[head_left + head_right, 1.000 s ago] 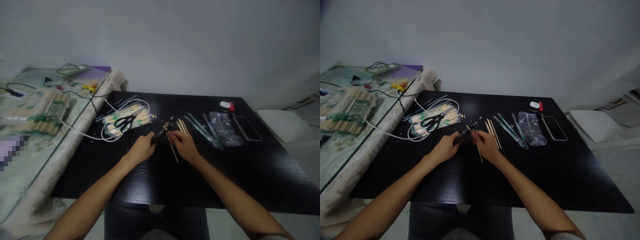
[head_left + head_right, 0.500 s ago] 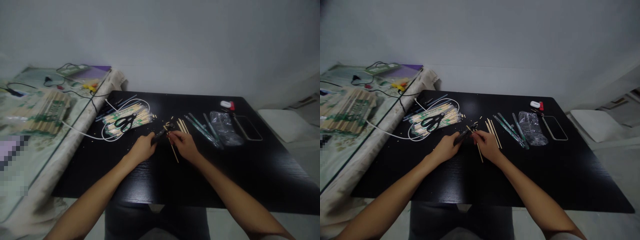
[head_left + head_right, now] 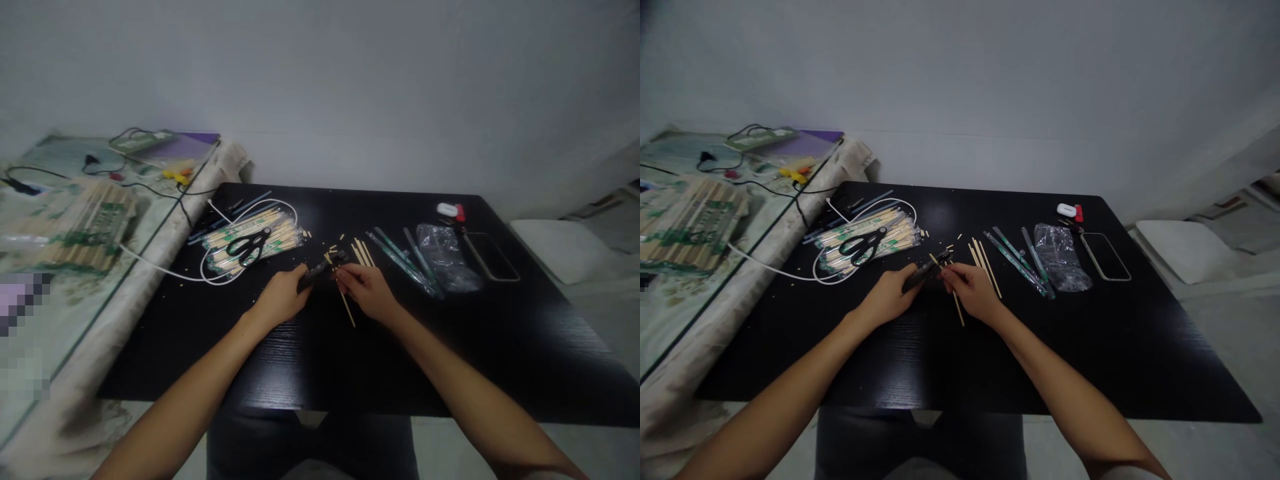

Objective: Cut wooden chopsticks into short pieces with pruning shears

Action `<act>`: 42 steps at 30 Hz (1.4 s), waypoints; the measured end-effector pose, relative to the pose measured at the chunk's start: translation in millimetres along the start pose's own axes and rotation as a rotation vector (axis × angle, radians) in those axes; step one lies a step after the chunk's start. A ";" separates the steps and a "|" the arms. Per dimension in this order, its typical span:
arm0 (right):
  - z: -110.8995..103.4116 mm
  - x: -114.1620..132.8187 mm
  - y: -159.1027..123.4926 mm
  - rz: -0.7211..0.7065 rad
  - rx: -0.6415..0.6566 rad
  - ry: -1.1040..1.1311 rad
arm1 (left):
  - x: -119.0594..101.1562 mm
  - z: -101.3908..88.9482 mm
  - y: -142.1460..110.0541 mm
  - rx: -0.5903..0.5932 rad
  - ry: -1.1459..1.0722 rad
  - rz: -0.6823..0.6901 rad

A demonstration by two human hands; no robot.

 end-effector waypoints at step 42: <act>5.2 -4.2 6.7 0.100 0.459 0.508 | -3.0 -0.4 -6.9 0.166 -0.007 -0.021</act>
Point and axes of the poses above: each hand's wrist, its own y-axis towards the middle knuckle, its own z-axis out of the palm, x = y × z, the point moved 6 cm from there along y, towards the middle knuckle, and after that the axes turned 14 degrees about z, right-handed, at the moved point
